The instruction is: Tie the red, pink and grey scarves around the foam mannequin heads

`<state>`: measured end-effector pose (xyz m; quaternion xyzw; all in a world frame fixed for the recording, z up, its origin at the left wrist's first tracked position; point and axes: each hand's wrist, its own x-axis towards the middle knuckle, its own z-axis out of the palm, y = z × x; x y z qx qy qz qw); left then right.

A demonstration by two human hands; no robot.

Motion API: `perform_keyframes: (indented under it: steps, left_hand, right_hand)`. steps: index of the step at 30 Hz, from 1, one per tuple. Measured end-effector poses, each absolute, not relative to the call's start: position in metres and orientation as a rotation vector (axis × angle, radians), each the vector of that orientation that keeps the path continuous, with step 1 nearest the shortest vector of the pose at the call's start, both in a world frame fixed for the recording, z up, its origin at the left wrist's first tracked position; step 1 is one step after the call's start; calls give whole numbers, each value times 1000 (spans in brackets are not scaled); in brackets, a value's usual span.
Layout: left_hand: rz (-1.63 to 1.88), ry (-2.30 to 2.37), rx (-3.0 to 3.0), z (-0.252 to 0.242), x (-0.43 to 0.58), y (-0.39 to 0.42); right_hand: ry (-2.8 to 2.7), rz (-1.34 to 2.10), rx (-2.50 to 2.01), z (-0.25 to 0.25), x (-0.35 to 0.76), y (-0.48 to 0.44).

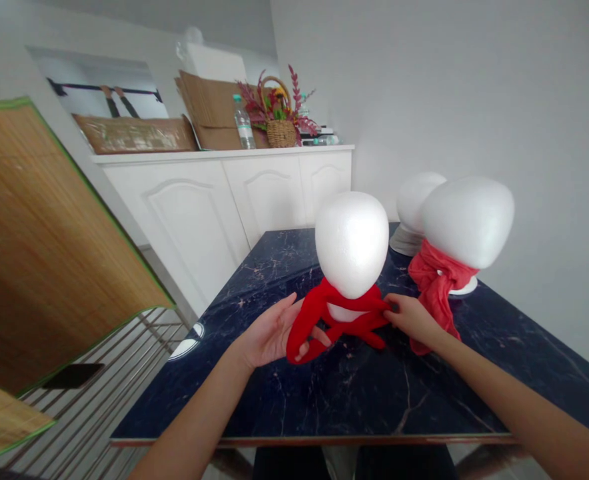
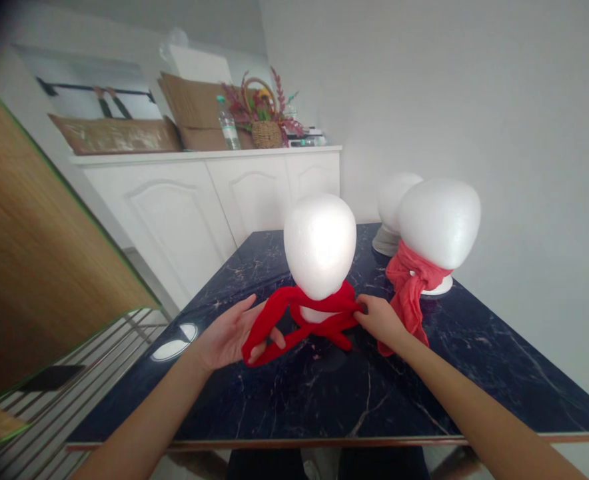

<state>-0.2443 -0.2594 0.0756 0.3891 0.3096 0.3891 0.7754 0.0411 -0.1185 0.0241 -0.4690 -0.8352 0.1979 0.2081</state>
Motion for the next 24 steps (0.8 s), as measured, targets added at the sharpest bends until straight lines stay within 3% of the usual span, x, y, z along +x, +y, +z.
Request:
perform_keyframes:
  steps: [4,12,20,24]
  left_hand:
    - [670,629,813,81,-235,-276]
    - [986,716,433,85,-210,-320]
    - [915,849,505,92,-190,-373]
    - [894,954,527,74,-172,-385]
  right_hand:
    - [-2327,537,-1315,25,40,-118]
    - [-2335,509,-1355,23,41,-114]
    - [-2328,523,-1365,27,40,-115]
    - [-2269,780,-1358,35,51,-128]
